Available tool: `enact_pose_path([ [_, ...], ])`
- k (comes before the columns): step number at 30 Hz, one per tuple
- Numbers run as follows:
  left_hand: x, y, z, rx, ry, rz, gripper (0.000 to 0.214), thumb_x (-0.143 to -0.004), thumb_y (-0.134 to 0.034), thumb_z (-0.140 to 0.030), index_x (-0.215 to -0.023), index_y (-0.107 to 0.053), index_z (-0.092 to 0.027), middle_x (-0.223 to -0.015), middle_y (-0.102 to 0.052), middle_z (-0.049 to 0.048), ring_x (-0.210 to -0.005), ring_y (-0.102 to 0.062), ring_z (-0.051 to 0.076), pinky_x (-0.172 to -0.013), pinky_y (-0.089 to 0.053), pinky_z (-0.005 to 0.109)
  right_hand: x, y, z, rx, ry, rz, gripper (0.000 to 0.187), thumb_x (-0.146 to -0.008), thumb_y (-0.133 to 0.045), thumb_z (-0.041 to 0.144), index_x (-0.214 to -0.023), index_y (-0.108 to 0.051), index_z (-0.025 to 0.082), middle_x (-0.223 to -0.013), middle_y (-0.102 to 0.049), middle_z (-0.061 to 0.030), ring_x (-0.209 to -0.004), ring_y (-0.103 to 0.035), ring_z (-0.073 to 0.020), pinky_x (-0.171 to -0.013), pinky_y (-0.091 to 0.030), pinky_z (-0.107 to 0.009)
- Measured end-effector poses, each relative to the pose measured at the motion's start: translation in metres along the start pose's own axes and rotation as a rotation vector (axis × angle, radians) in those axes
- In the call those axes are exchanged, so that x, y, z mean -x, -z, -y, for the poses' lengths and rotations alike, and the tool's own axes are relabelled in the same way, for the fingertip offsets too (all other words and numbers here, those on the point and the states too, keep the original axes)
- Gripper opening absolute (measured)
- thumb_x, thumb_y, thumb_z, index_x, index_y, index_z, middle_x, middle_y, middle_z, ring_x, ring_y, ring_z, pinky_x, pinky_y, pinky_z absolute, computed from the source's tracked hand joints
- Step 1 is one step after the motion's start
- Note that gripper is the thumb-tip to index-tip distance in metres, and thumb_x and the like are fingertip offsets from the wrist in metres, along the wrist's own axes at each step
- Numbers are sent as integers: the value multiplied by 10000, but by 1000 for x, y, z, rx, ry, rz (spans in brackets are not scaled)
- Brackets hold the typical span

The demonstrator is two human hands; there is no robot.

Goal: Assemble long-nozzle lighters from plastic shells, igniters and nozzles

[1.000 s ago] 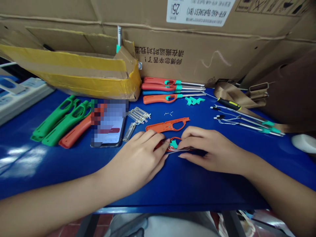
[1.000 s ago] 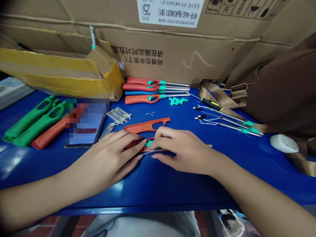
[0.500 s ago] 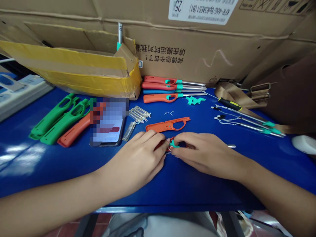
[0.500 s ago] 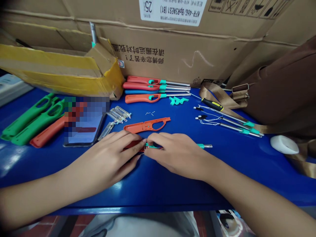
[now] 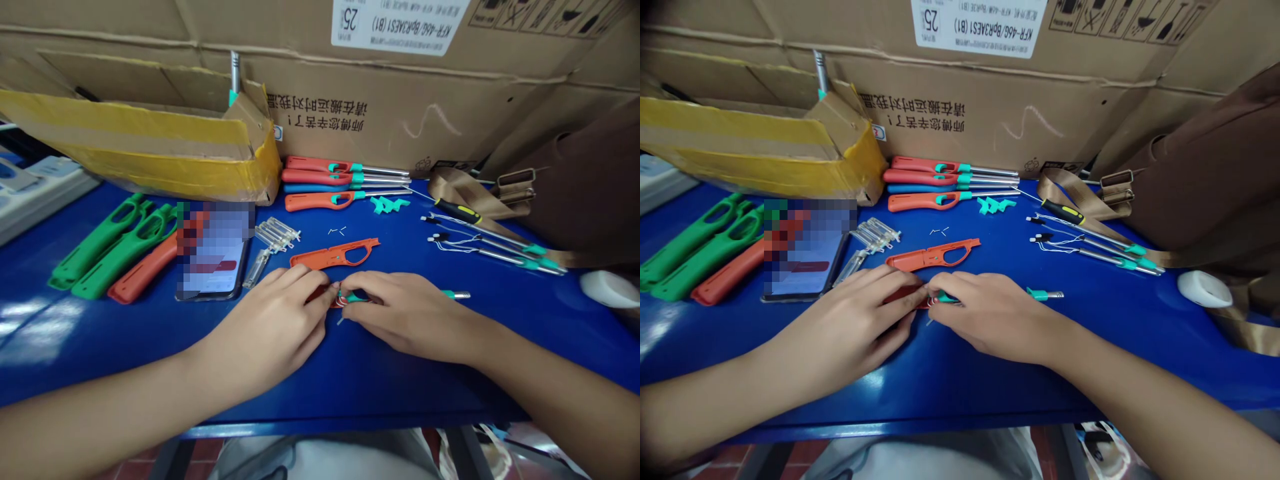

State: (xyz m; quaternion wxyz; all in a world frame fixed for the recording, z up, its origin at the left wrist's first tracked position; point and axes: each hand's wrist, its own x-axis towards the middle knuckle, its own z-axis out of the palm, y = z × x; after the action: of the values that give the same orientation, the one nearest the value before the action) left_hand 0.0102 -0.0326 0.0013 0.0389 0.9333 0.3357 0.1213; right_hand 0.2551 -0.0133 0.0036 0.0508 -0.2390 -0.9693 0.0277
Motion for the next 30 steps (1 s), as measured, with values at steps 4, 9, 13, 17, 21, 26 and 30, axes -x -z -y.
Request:
enact_pose_path([
  [4,0,1,0,6,3,-2,292,-1019,-483,-219,-1219,-672,-123,-1104,-662,114,-1013,-619,279,-845,-554,461,2,3,1,-128,9,-50,182,-1035,-463,252,-973,-625,193,-1238,-652,-110,-1012,-630,-222,-782,-499,-350],
  [9,0,0,2,0,4,1,316,-1049,-460,-223,-1288,-653,-148,-1104,-665,99,-988,-614,261,-837,-550,440,10,19,-3,-435,-90,27,79,-1018,-502,228,-983,-572,215,-992,-660,-29,-863,-599,-148,-757,-456,-284],
  [13,1,-1,5,3,-2,6,311,-1036,-490,-201,-1302,-644,-155,-1112,-670,102,-992,-609,263,-832,-547,430,17,27,-9,-568,-191,-32,52,-971,-554,178,-974,-557,230,-848,-630,27,-690,-536,-104,-659,-414,-237],
  [17,0,-2,6,45,-3,-13,294,-1028,-502,-188,-1281,-646,-152,-1123,-678,97,-997,-617,260,-843,-555,428,17,23,-13,-653,-267,-29,166,-937,-611,176,-1089,-590,241,-784,-596,51,-623,-525,-88,-585,-415,-205],
  [21,-3,-1,5,122,-3,-50,288,-1005,-529,-162,-1275,-630,-173,-1180,-686,80,-1049,-632,252,-902,-552,423,14,19,-13,-657,-251,-9,196,-938,-619,179,-1124,-616,240,-821,-589,42,-633,-516,-82,-598,-426,-198],
  [26,-4,-3,2,226,-24,-105,206,-1004,-559,-208,-1191,-633,-164,-1194,-695,70,-1095,-649,223,-961,-536,385,10,18,-12,-640,-215,-17,139,-950,-572,135,-1042,-627,223,-828,-574,32,-662,-506,-88,-619,-413,-205],
  [30,-7,-9,6,263,-35,-150,145,-1019,-561,-226,-1075,-682,-167,-1109,-716,57,-1030,-666,200,-924,-535,353,8,13,-11,-567,-223,-77,91,-951,-579,134,-979,-616,213,-884,-598,5,-693,-519,-97,-625,-405,-217],
])
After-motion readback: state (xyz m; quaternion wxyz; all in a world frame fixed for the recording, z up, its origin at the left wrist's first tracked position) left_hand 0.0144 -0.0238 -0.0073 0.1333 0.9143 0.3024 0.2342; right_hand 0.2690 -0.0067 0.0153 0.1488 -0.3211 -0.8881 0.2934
